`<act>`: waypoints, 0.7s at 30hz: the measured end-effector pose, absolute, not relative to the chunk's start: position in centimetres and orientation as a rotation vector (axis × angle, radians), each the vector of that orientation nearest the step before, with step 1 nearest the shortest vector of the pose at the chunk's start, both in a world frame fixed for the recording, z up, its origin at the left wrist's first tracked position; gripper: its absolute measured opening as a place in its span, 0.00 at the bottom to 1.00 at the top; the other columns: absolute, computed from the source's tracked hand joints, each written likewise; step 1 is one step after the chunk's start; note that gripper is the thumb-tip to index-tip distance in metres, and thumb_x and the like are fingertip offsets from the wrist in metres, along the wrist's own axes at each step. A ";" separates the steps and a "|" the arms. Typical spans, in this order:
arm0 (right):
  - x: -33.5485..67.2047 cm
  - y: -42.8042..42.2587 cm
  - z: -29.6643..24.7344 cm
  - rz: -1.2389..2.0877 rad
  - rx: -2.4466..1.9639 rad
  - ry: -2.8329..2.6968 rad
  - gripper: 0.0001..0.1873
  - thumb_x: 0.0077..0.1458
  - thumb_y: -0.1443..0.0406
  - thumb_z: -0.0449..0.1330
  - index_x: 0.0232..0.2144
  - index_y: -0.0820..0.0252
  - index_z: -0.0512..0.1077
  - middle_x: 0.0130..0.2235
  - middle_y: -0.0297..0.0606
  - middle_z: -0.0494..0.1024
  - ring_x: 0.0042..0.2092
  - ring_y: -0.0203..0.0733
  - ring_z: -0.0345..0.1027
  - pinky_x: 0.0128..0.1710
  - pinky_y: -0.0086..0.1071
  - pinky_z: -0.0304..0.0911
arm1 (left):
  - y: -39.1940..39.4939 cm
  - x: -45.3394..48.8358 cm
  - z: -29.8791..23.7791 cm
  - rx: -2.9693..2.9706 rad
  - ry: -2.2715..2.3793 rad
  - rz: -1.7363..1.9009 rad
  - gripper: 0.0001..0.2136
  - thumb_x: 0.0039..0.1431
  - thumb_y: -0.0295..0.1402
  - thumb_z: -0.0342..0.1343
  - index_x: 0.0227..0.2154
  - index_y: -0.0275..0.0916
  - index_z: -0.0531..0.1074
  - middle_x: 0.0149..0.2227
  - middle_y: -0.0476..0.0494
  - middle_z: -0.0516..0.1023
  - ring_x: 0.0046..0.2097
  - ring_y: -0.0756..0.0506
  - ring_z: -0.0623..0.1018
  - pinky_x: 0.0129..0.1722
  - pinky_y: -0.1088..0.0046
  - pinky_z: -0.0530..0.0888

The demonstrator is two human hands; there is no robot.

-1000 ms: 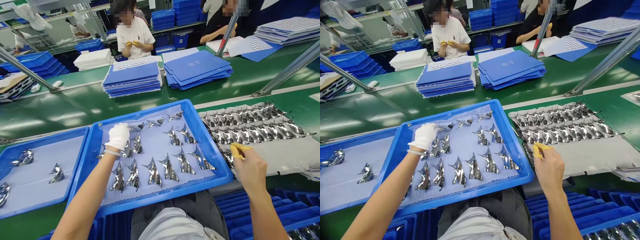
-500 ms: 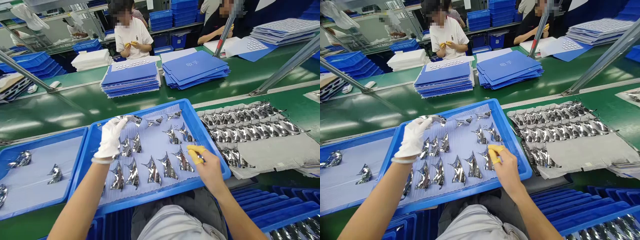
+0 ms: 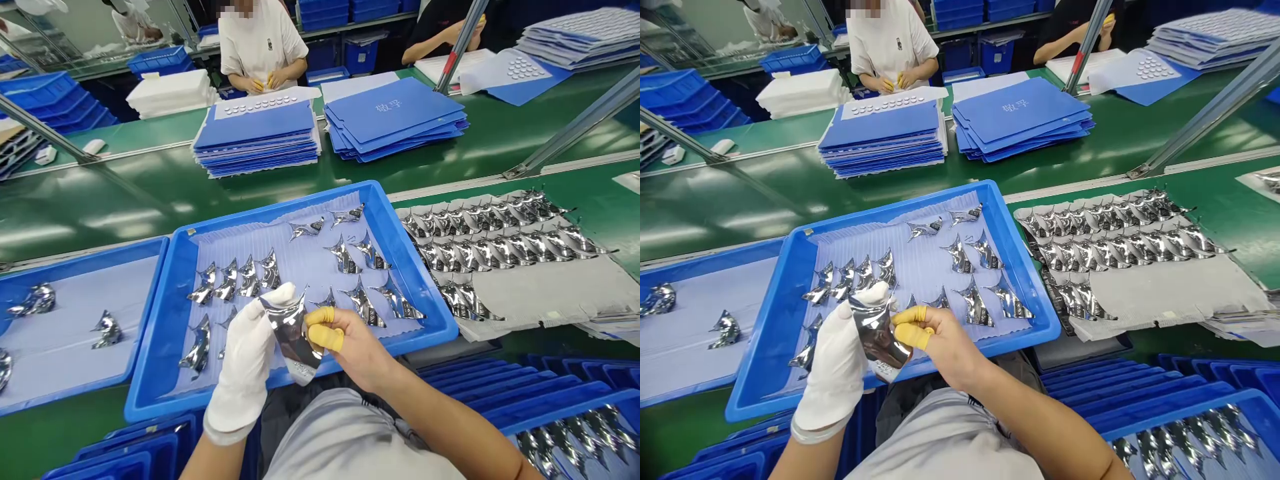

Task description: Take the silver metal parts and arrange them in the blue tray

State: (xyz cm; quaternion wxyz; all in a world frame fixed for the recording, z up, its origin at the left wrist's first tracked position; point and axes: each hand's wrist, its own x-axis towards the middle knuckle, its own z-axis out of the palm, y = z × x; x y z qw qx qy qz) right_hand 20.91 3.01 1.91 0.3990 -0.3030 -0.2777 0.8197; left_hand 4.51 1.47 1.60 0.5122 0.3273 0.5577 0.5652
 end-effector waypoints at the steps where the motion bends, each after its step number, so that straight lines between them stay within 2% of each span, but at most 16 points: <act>1: 21.1 2.9 1.9 2.038 -0.795 -0.752 0.16 0.46 0.55 0.72 0.28 0.61 0.77 0.27 0.30 0.72 0.29 0.31 0.60 0.32 0.28 0.58 | 1.1 4.4 1.7 0.768 1.376 1.333 0.18 0.55 0.44 0.64 0.46 0.41 0.80 0.49 0.37 0.82 0.52 0.36 0.80 0.52 0.60 0.77; 4: 21.7 2.8 2.0 1.942 -0.846 -0.888 0.11 0.51 0.58 0.68 0.31 0.60 0.77 0.30 0.31 0.74 0.31 0.32 0.63 0.35 0.28 0.60 | 0.3 4.0 2.1 0.730 1.480 1.272 0.19 0.60 0.50 0.57 0.44 0.43 0.82 0.52 0.38 0.80 0.60 0.36 0.73 0.56 0.60 0.74; 6: 21.9 2.8 2.1 1.906 -0.851 -0.953 0.08 0.54 0.60 0.65 0.32 0.59 0.77 0.30 0.31 0.74 0.31 0.32 0.65 0.36 0.28 0.62 | 0.0 3.9 2.4 0.742 1.443 1.215 0.18 0.59 0.50 0.58 0.44 0.45 0.82 0.52 0.40 0.80 0.62 0.36 0.71 0.58 0.60 0.72; 7: 22.0 2.8 2.2 1.886 -0.849 -0.992 0.07 0.55 0.61 0.64 0.33 0.59 0.76 0.30 0.31 0.74 0.31 0.33 0.65 0.35 0.28 0.62 | -0.1 4.0 2.6 0.759 1.400 1.191 0.19 0.55 0.49 0.63 0.47 0.45 0.81 0.53 0.41 0.80 0.61 0.35 0.72 0.57 0.59 0.73; 9: 22.1 2.8 2.5 1.819 -0.842 -1.102 0.06 0.57 0.62 0.62 0.33 0.60 0.76 0.29 0.31 0.74 0.30 0.33 0.66 0.34 0.28 0.63 | -0.1 4.3 3.0 0.793 1.302 1.142 0.31 0.46 0.41 0.71 0.56 0.47 0.74 0.54 0.41 0.79 0.53 0.33 0.79 0.52 0.58 0.77; 11: 22.2 2.7 2.8 1.709 -0.828 -1.266 0.06 0.59 0.64 0.60 0.33 0.60 0.76 0.29 0.32 0.76 0.30 0.33 0.66 0.33 0.28 0.63 | -0.2 4.5 3.1 0.821 1.235 1.139 0.39 0.44 0.34 0.73 0.62 0.49 0.68 0.53 0.42 0.79 0.43 0.37 0.83 0.44 0.60 0.81; 13: 22.3 2.5 3.0 1.549 -0.798 -1.451 0.07 0.60 0.66 0.59 0.34 0.61 0.77 0.31 0.34 0.78 0.31 0.34 0.67 0.34 0.28 0.64 | -0.3 4.4 3.0 0.865 1.214 1.198 0.34 0.50 0.32 0.70 0.61 0.49 0.68 0.51 0.43 0.81 0.43 0.40 0.82 0.44 0.65 0.80; 16: 22.4 2.1 3.2 1.282 -0.708 -1.668 0.08 0.63 0.68 0.58 0.38 0.61 0.77 0.33 0.37 0.80 0.31 0.35 0.68 0.34 0.28 0.64 | -0.6 3.8 2.7 0.919 1.255 1.297 0.22 0.57 0.32 0.65 0.55 0.48 0.75 0.51 0.44 0.81 0.53 0.41 0.78 0.53 0.70 0.75; 19: 22.4 1.7 3.1 1.090 -0.656 -1.762 0.09 0.65 0.67 0.56 0.41 0.61 0.77 0.30 0.37 0.80 0.29 0.35 0.66 0.33 0.29 0.64 | -1.0 3.3 2.5 0.936 1.282 1.293 0.18 0.61 0.33 0.61 0.54 0.48 0.76 0.53 0.43 0.80 0.57 0.40 0.76 0.56 0.68 0.72; 21: 22.5 1.6 3.1 1.084 -0.662 -1.770 0.09 0.65 0.66 0.56 0.41 0.61 0.76 0.29 0.36 0.78 0.29 0.36 0.65 0.34 0.30 0.64 | -1.1 3.2 2.6 0.949 1.287 1.286 0.17 0.62 0.34 0.60 0.53 0.48 0.77 0.53 0.43 0.80 0.58 0.40 0.75 0.57 0.68 0.71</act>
